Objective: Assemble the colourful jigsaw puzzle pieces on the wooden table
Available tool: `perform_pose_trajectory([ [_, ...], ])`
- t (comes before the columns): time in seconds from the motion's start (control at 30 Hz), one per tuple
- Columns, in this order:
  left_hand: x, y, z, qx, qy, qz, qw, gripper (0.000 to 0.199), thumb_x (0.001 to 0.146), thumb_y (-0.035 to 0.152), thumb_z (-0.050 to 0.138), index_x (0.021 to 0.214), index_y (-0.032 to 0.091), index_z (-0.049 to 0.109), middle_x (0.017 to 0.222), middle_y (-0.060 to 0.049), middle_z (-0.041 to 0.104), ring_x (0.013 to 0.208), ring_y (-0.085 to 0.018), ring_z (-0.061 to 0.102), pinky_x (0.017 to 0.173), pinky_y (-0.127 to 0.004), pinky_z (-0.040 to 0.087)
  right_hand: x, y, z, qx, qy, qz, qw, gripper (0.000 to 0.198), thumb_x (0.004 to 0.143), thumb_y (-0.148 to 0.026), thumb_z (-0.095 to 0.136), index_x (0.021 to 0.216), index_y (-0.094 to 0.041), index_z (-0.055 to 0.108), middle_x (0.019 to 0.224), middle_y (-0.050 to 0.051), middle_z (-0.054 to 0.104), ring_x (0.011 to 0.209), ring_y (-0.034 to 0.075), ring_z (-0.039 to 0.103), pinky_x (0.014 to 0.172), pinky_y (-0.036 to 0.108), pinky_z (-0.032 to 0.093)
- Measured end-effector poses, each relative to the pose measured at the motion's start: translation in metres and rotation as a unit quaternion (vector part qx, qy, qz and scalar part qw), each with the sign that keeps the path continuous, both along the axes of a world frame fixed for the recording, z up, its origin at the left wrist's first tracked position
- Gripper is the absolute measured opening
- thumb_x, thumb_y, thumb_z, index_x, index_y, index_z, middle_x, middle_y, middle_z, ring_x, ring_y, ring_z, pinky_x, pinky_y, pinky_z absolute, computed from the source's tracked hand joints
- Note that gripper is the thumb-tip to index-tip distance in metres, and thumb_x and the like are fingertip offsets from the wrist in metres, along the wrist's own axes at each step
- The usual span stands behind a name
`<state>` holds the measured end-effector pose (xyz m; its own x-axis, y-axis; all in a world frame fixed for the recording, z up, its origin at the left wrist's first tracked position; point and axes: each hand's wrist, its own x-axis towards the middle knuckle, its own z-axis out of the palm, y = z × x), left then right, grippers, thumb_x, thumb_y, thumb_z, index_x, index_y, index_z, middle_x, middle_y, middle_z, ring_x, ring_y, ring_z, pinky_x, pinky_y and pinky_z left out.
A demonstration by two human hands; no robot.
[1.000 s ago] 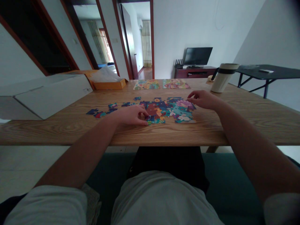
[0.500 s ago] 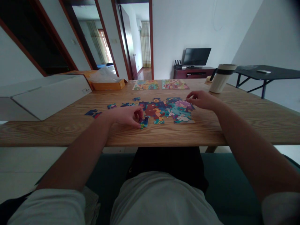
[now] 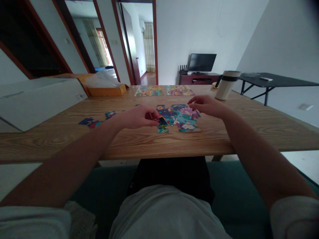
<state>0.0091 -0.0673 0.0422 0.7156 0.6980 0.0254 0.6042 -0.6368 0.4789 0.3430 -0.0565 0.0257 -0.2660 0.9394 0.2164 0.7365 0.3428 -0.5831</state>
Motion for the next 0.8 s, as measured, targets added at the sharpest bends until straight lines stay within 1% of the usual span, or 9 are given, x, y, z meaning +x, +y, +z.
perform_pose_trajectory([
  [0.07, 0.014, -0.002, 0.005, -0.019, -0.039, 0.011, 0.999, 0.037, 0.083, 0.045, 0.068, 0.105, 0.016, 0.071, 0.089, -0.005, 0.074, 0.079, -0.018, 0.067, 0.071, -0.03, 0.051, -0.01, -0.012, 0.01, -0.016, 0.014, 0.043, 0.999, 0.025, 0.093, -0.045, 0.063, 0.106, -0.025, 0.072, 0.089, 0.005, 0.074, 0.073, 0.019, 0.065, 0.063, 0.031, 0.051],
  [0.17, 0.042, -0.002, 0.012, -0.008, -0.079, 0.023, 0.997, 0.033, 0.083, 0.039, 0.07, 0.107, 0.016, 0.072, 0.091, -0.007, 0.075, 0.078, -0.018, 0.067, 0.071, -0.03, 0.051, -0.022, -0.026, 0.021, -0.038, 0.006, 0.094, 0.995, 0.03, 0.091, -0.05, 0.064, 0.109, -0.028, 0.073, 0.086, 0.003, 0.073, 0.072, 0.018, 0.064, 0.061, 0.03, 0.05],
  [0.23, 0.062, 0.001, 0.014, 0.012, -0.105, 0.015, 0.994, 0.031, 0.083, 0.035, 0.073, 0.107, 0.014, 0.072, 0.092, -0.008, 0.075, 0.08, -0.018, 0.067, 0.073, -0.031, 0.052, -0.025, -0.03, 0.023, -0.046, -0.011, 0.103, 0.994, 0.03, 0.088, -0.049, 0.066, 0.109, -0.029, 0.074, 0.086, 0.002, 0.073, 0.075, 0.018, 0.064, 0.063, 0.03, 0.05],
  [0.3, 0.082, 0.01, 0.011, 0.021, -0.126, 0.001, 0.992, 0.031, 0.084, 0.031, 0.072, 0.11, 0.013, 0.071, 0.093, -0.01, 0.075, 0.081, -0.018, 0.067, 0.074, -0.032, 0.052, -0.021, -0.029, 0.021, -0.054, -0.023, 0.1, 0.993, 0.028, 0.086, -0.046, 0.068, 0.105, -0.027, 0.076, 0.086, 0.002, 0.074, 0.077, 0.018, 0.064, 0.066, 0.03, 0.05],
  [0.4, 0.11, 0.029, 0.0, 0.024, -0.132, -0.004, 0.991, 0.033, 0.087, 0.028, 0.069, 0.115, 0.01, 0.069, 0.095, -0.012, 0.075, 0.082, -0.018, 0.068, 0.075, -0.032, 0.053, -0.001, -0.018, 0.013, -0.082, -0.025, 0.084, 0.993, 0.029, 0.085, -0.044, 0.067, 0.105, -0.025, 0.077, 0.085, 0.002, 0.074, 0.074, 0.017, 0.062, 0.065, 0.029, 0.048],
  [0.53, 0.135, 0.045, -0.022, 0.056, -0.069, -0.008, 0.996, 0.03, 0.09, 0.026, 0.063, 0.115, 0.01, 0.07, 0.105, -0.013, 0.076, 0.091, -0.02, 0.07, 0.081, -0.032, 0.054, 0.039, 0.0, -0.01, -0.116, -0.034, 0.041, 0.992, 0.037, 0.085, -0.047, 0.067, 0.113, -0.026, 0.077, 0.092, 0.003, 0.074, 0.069, 0.016, 0.058, 0.057, 0.028, 0.043],
  [0.63, 0.143, 0.048, -0.039, 0.124, 0.0, -0.021, 0.992, 0.035, 0.094, 0.031, 0.057, 0.119, 0.012, 0.07, 0.117, -0.012, 0.074, 0.103, -0.023, 0.069, 0.091, -0.034, 0.052, 0.062, 0.012, -0.029, -0.138, -0.047, -0.004, 0.989, 0.045, 0.085, -0.051, 0.065, 0.118, -0.024, 0.076, 0.092, 0.006, 0.073, 0.07, 0.018, 0.058, 0.058, 0.029, 0.043],
  [0.73, 0.142, 0.046, -0.053, 0.209, 0.072, -0.033, 0.975, 0.04, 0.097, 0.039, 0.052, 0.126, 0.016, 0.069, 0.125, -0.012, 0.071, 0.115, -0.028, 0.065, 0.099, -0.039, 0.048, 0.069, 0.018, -0.04, -0.145, -0.063, -0.011, 0.987, 0.05, 0.085, -0.051, 0.064, 0.126, -0.022, 0.074, 0.092, 0.007, 0.073, 0.072, 0.021, 0.06, 0.064, 0.033, 0.046],
  [0.8, 0.14, 0.045, -0.058, 0.237, 0.105, -0.053, 0.965, 0.041, 0.099, 0.04, 0.048, 0.126, 0.018, 0.068, 0.128, -0.012, 0.07, 0.117, -0.028, 0.064, 0.101, -0.039, 0.047, 0.068, 0.019, -0.041, -0.133, -0.093, -0.01, 0.987, 0.053, 0.087, -0.05, 0.063, 0.129, -0.02, 0.072, 0.089, 0.008, 0.073, 0.072, 0.021, 0.06, 0.066, 0.034, 0.047],
])
